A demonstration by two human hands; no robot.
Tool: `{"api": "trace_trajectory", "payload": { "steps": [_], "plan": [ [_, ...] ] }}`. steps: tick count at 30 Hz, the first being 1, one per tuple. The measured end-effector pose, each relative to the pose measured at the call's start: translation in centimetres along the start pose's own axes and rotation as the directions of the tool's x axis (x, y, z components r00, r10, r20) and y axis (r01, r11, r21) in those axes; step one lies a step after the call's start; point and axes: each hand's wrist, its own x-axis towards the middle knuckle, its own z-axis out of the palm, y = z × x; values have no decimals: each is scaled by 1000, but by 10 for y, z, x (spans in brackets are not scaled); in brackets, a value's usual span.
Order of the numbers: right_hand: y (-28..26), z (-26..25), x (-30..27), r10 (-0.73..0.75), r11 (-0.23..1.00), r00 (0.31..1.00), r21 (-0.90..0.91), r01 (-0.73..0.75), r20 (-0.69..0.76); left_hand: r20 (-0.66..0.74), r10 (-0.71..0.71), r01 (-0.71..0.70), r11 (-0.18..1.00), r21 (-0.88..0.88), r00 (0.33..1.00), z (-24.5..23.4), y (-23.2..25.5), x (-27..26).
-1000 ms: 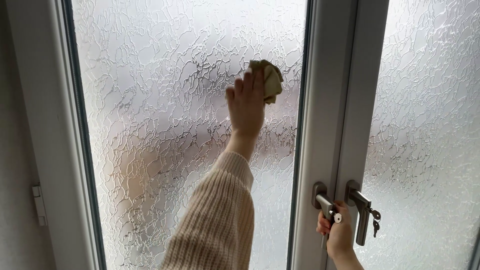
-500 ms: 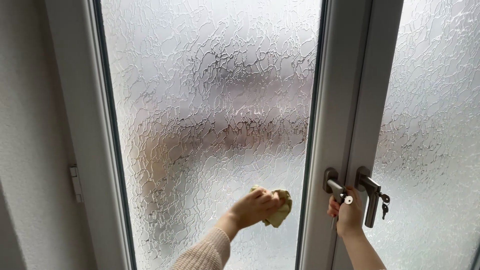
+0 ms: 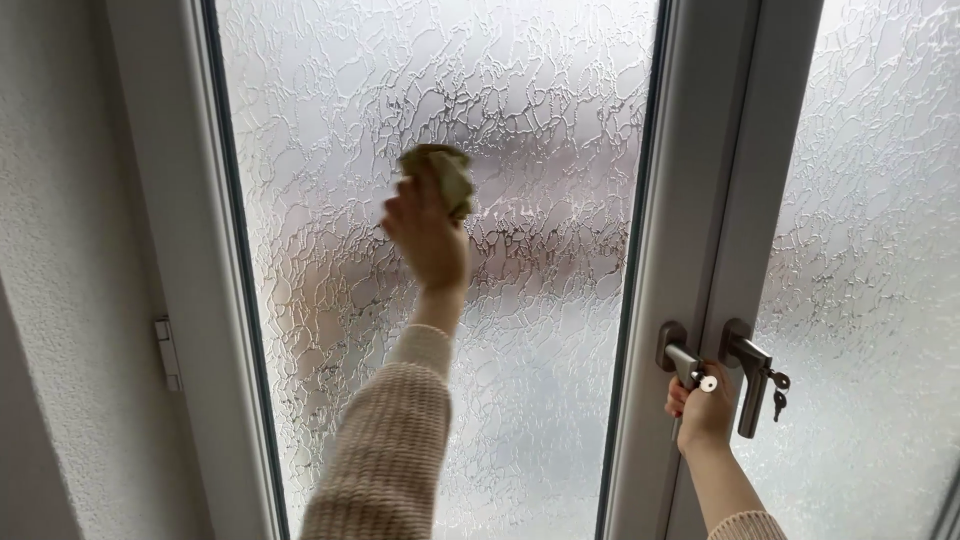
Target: The person wipes a frosted glass window and its white frame with a cloth. They move the cloth across the glass surface and along the frame edges, including the area around the handle, repeatedly rubbing the same sections throughout the clip.
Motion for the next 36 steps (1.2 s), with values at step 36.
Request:
{"api": "trace_trajectory", "payload": {
  "steps": [36],
  "plan": [
    [21, -11, 18, -115, 988, 993, -100, 117, 19, -84, 736, -741, 665, -98, 672, 30, 46, -198]
  ]
}}
